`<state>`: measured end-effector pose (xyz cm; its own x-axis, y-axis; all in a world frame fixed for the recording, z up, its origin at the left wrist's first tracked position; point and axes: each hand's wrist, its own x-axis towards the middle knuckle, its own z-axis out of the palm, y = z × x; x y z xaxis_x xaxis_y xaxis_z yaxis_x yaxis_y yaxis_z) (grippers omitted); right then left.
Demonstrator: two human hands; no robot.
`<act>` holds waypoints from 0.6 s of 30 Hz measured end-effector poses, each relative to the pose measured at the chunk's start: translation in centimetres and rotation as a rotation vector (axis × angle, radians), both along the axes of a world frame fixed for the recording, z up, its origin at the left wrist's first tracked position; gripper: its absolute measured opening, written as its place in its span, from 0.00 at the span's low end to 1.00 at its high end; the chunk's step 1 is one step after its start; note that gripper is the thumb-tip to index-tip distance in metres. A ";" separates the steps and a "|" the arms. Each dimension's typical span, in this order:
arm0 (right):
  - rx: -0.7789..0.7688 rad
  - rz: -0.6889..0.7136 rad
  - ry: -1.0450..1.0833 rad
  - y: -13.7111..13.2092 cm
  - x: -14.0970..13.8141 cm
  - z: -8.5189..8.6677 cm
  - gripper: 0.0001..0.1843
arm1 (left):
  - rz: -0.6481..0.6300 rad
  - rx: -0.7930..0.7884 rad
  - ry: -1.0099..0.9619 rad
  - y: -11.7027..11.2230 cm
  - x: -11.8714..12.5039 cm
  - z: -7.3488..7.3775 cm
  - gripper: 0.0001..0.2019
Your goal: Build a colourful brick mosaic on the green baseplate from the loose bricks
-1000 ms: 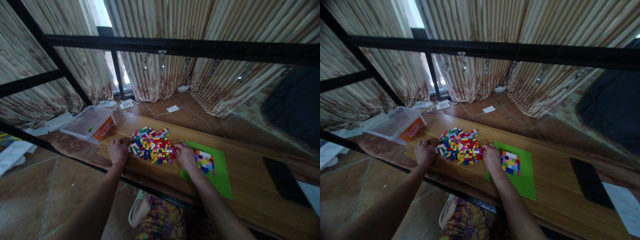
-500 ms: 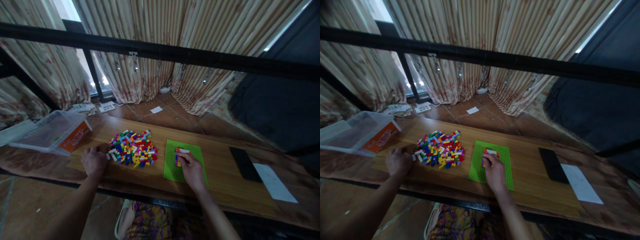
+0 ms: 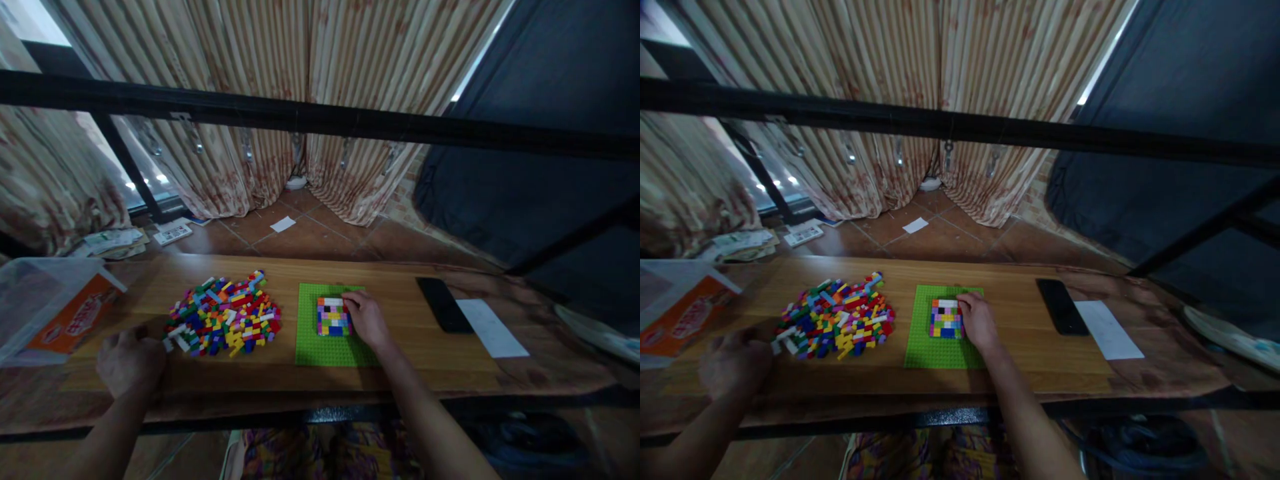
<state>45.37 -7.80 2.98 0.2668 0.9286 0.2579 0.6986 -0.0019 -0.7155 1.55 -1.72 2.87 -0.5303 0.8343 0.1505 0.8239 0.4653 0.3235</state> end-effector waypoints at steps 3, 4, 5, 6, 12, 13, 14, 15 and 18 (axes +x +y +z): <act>-0.007 0.017 -0.029 0.1 -0.1 0.0 0.13 | 0.007 -0.009 -0.006 0.0 0.2 0.2 0.23; -0.007 0.022 -0.032 0.1 0.0 0.0 0.14 | 0.014 -0.002 -0.007 0.0 0.2 0.2 0.23; -0.007 0.031 -0.031 0.1 0.0 0.0 0.14 | 0.023 0.001 -0.006 0.0 0.3 0.3 0.23; -0.006 0.041 -0.025 0.1 0.1 0.0 0.14 | 0.029 -0.002 -0.002 -0.1 0.4 0.3 0.23; -0.030 0.035 0.137 0.3 0.6 -0.5 0.13 | 0.012 -0.019 0.023 0.0 0.2 0.2 0.24; -0.035 0.027 0.175 0.4 0.7 -0.7 0.13 | 0.014 -0.019 0.022 0.0 0.2 0.2 0.24; -0.043 0.020 0.213 0.6 0.8 -0.9 0.12 | 0.016 -0.021 0.020 0.0 0.2 0.2 0.24; -0.058 0.015 0.254 0.7 1.0 -1.1 0.12 | 0.019 -0.024 0.017 0.0 0.2 0.2 0.24; -0.134 0.024 0.349 1.3 1.5 -1.5 0.11 | 0.025 -0.040 0.010 0.0 0.2 0.3 0.24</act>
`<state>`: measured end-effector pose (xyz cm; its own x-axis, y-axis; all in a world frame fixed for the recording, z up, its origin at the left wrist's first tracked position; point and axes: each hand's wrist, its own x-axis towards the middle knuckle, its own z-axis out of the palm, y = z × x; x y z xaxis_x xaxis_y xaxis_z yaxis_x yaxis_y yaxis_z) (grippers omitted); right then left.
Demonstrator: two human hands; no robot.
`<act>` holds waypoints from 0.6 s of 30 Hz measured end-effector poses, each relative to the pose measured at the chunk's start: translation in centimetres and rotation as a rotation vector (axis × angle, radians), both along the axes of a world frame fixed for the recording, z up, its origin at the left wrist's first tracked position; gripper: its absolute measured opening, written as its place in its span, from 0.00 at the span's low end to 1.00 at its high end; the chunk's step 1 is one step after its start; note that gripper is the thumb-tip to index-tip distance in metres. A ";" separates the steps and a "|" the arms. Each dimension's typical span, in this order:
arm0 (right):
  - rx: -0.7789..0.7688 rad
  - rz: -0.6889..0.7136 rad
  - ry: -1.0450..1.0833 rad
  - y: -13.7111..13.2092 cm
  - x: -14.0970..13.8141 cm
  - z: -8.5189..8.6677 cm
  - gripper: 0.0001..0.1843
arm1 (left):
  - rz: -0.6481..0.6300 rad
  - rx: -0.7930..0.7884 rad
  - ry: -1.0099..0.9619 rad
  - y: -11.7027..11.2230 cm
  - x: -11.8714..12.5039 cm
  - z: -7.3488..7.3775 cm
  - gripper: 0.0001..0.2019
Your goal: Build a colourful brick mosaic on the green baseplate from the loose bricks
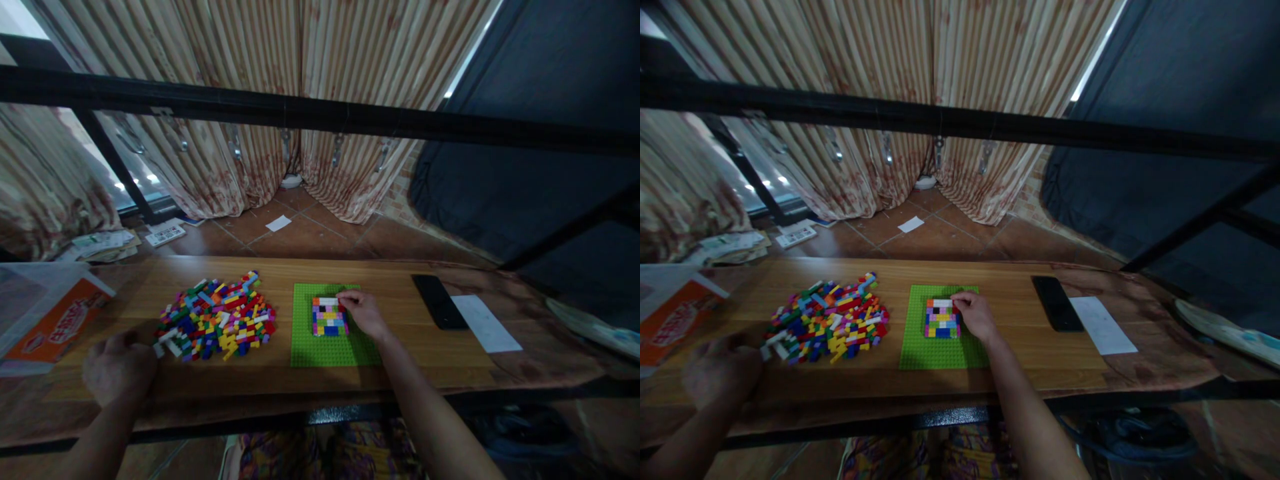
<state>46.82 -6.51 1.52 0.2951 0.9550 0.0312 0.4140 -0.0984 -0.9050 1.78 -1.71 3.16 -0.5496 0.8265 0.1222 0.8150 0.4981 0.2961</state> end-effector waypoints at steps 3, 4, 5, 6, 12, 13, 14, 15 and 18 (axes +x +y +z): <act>-0.047 0.028 0.027 0.5 0.6 0.0 0.10 | -0.001 -0.007 0.011 0.0 0.1 0.1 0.24; -0.056 0.037 0.026 0.6 0.8 0.1 0.10 | -0.003 -0.007 0.017 0.0 0.2 0.1 0.24; -0.068 0.047 0.027 0.7 0.9 0.2 0.09 | -0.002 -0.007 0.023 0.0 0.2 0.1 0.24; -0.080 0.058 0.028 0.8 1.1 0.3 0.09 | 0.001 -0.009 0.028 0.0 0.2 0.1 0.24; -0.145 0.104 0.031 1.1 1.6 1.3 0.08 | -0.010 0.005 0.024 0.0 0.2 0.0 0.25; -0.161 0.114 0.030 1.1 1.7 1.5 0.08 | -0.011 0.011 0.022 -0.1 0.3 0.1 0.24; -0.178 0.128 0.027 1.2 1.7 1.7 0.08 | -0.011 0.014 0.020 -0.1 0.3 0.2 0.24; -0.193 0.141 0.023 1.3 1.8 1.9 0.08 | -0.009 0.015 0.019 -0.2 0.4 0.2 0.24; -0.220 0.169 -0.003 1.5 2.0 2.4 0.07 | -0.013 0.009 0.025 -0.2 0.6 0.4 0.24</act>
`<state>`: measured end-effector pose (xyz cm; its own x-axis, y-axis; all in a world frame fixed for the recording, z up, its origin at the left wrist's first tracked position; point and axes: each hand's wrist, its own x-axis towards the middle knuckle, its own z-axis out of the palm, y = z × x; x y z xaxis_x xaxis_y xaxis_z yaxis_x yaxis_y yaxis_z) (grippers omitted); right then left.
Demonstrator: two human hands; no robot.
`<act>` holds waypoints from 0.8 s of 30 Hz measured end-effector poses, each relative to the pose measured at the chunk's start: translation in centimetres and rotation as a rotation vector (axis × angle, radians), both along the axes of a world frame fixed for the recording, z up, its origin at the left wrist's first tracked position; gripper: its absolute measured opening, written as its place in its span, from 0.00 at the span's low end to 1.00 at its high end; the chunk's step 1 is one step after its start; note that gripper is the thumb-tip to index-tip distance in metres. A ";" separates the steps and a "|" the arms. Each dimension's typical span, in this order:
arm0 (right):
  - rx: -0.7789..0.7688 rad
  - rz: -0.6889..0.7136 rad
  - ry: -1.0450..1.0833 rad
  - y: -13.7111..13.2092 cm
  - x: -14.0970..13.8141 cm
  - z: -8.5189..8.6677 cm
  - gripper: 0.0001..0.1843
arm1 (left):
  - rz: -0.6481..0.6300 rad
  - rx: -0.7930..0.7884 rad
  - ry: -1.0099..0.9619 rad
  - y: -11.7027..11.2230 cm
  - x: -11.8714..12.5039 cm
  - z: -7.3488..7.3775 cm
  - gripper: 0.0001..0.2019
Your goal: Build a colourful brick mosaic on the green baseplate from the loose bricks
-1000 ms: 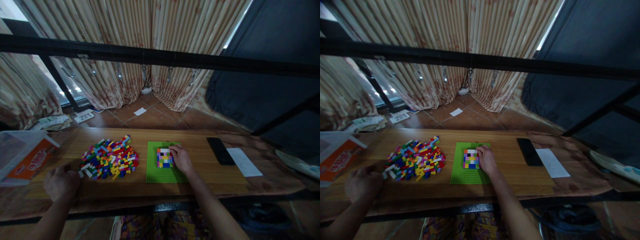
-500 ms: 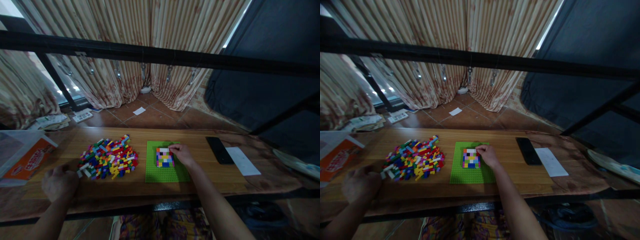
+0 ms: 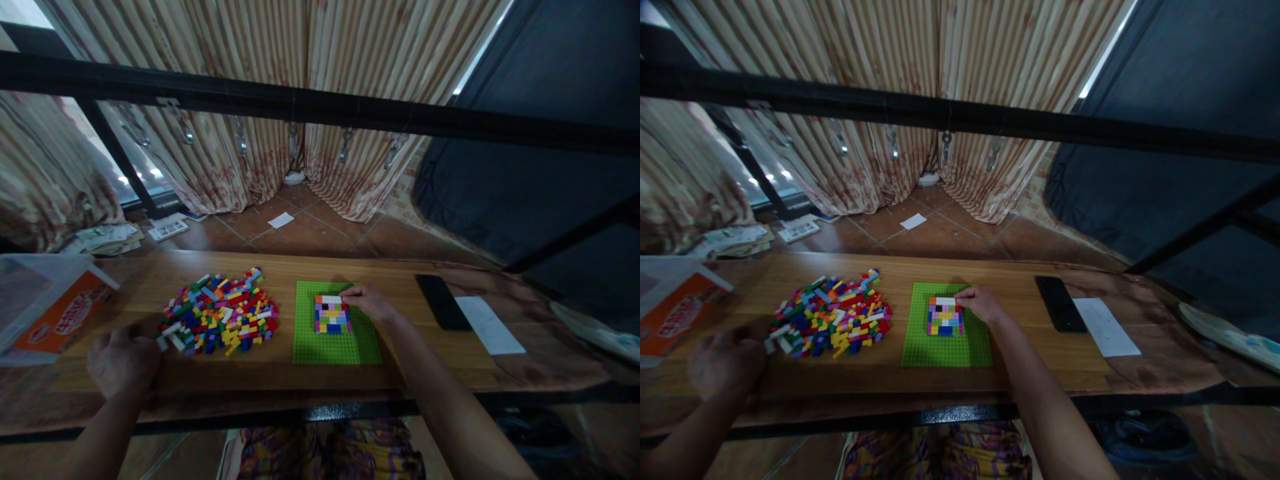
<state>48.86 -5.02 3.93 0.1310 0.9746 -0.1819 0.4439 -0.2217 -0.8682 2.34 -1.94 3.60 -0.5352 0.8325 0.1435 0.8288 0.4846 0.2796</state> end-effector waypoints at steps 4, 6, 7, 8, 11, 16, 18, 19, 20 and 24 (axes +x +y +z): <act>-0.010 0.051 -0.049 0.3 0.1 0.2 0.07 | -0.019 -0.013 0.016 0.1 -0.2 -0.2 0.24; -0.005 0.092 -0.059 0.4 0.1 0.2 0.08 | -0.016 -0.008 0.018 0.2 -0.4 -0.4 0.23; 0.000 0.108 -0.064 0.4 0.1 0.1 0.08 | -0.013 -0.007 0.017 0.2 -0.5 -0.5 0.23; 0.005 0.120 -0.071 0.5 0.1 0.1 0.09 | -0.013 -0.007 0.017 0.1 -0.5 -0.6 0.23; 0.010 0.147 -0.095 0.4 0.1 0.0 0.10 | -0.028 -0.006 0.017 0.0 -0.4 -0.5 0.24; 0.044 0.152 -0.063 -0.1 0.1 -0.3 0.12 | -0.029 -0.014 0.000 -0.2 -0.2 -0.3 0.24; 0.071 0.093 0.048 -0.5 0.1 -0.7 0.14 | -0.030 -0.008 -0.005 -0.2 -0.3 -0.4 0.24; 0.088 0.028 0.116 -0.7 0.1 -0.9 0.16 | -0.034 0.000 -0.006 -0.2 -0.3 -0.4 0.24; 0.110 -0.056 0.174 -0.9 0.1 -1.2 0.18 | -0.039 0.008 -0.006 -0.2 -0.4 -0.5 0.23; 0.200 -0.349 0.224 -2.2 -0.4 -1.6 0.23 | -0.046 0.026 -0.015 -0.3 -0.5 -0.6 0.23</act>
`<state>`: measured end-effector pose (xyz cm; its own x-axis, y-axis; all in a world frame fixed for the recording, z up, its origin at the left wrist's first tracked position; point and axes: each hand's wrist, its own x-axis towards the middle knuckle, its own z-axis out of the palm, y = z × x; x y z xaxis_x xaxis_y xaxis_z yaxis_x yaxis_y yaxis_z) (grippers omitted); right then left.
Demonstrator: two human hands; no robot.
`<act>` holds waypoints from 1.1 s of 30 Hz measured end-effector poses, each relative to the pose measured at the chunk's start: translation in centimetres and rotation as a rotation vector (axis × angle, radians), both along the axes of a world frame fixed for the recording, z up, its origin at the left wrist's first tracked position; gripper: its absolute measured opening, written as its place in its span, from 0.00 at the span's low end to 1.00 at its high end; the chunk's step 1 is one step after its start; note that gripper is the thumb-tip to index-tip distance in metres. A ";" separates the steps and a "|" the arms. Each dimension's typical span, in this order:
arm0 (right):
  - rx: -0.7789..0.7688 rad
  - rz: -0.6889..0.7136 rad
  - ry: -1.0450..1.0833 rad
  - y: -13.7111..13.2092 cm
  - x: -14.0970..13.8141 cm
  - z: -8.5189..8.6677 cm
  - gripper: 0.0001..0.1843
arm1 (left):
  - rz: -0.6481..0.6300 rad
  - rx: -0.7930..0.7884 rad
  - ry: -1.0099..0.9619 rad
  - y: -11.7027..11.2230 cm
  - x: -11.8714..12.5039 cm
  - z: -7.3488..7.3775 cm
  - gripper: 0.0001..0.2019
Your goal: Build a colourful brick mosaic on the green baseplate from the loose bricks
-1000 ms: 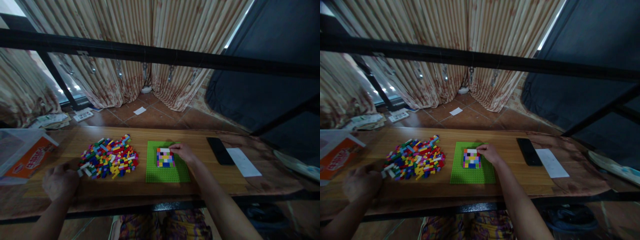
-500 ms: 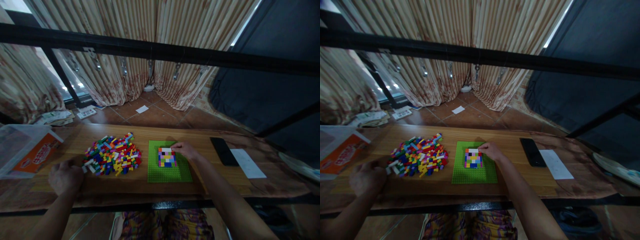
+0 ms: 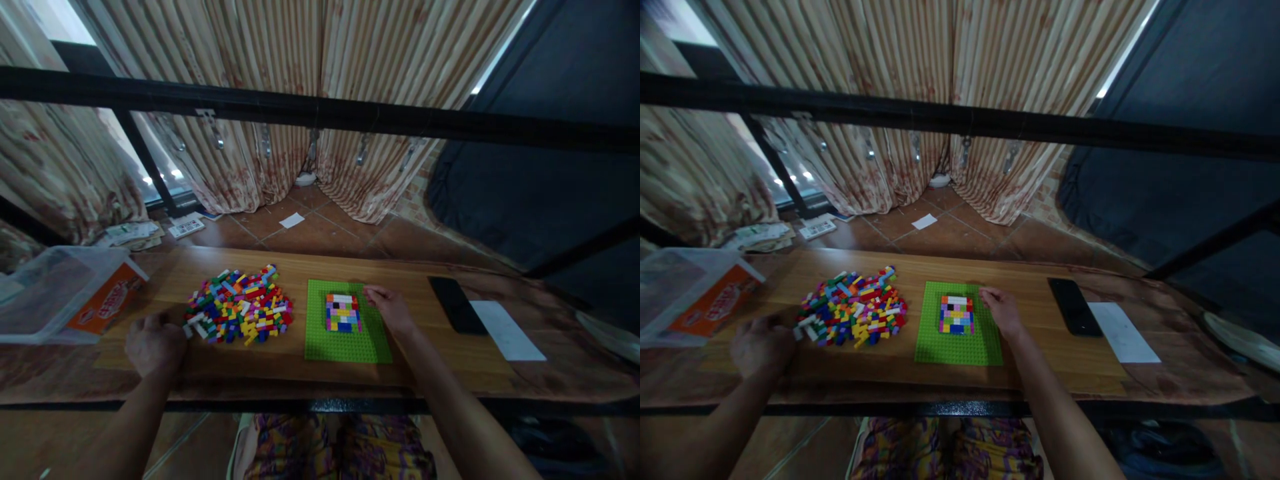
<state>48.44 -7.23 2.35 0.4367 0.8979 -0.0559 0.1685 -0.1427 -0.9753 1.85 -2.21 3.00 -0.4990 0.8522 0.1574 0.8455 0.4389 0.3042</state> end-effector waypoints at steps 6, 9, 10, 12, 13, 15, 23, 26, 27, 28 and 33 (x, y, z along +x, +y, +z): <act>0.203 0.052 -0.285 -2.6 -6.4 2.7 0.14 | -0.015 0.083 0.028 -0.1 -0.1 -0.7 0.20; 0.237 0.307 -0.425 -2.9 -10.9 3.5 0.11 | -0.017 0.107 0.044 -0.1 -0.3 -1.2 0.19; 0.235 0.362 -0.475 -2.7 -12.2 3.5 0.11 | -0.016 0.111 0.049 0.0 -0.4 -1.4 0.19; 0.213 0.424 -0.570 -1.9 -14.2 3.0 0.11 | -0.016 0.127 0.056 0.0 -0.5 -1.6 0.18; 0.194 0.435 -0.610 -1.4 -14.8 2.7 0.12 | -0.019 0.137 0.057 0.0 -0.6 -1.7 0.18; 0.151 0.438 -0.676 -0.1 -15.7 2.2 0.12 | -0.027 0.155 0.053 0.0 -0.6 -1.9 0.18; 0.001 0.448 -0.760 3.2 -16.7 1.3 0.09 | -0.015 0.167 0.040 0.0 -0.7 -2.1 0.18; 0.024 0.376 -0.490 3.1 -16.3 1.0 0.07 | -0.017 0.166 0.035 0.0 -0.7 -2.1 0.18; 0.029 0.346 -0.317 2.9 -16.1 1.1 0.06 | -0.020 0.165 0.031 0.0 -0.7 -2.0 0.18; 0.028 0.324 -0.112 2.5 -15.9 1.3 0.06 | -0.021 0.164 0.028 0.0 -0.6 -1.9 0.18; -0.019 0.289 0.676 -0.1 -14.5 3.2 0.16 | -0.014 0.140 0.022 -0.1 -0.4 -1.5 0.19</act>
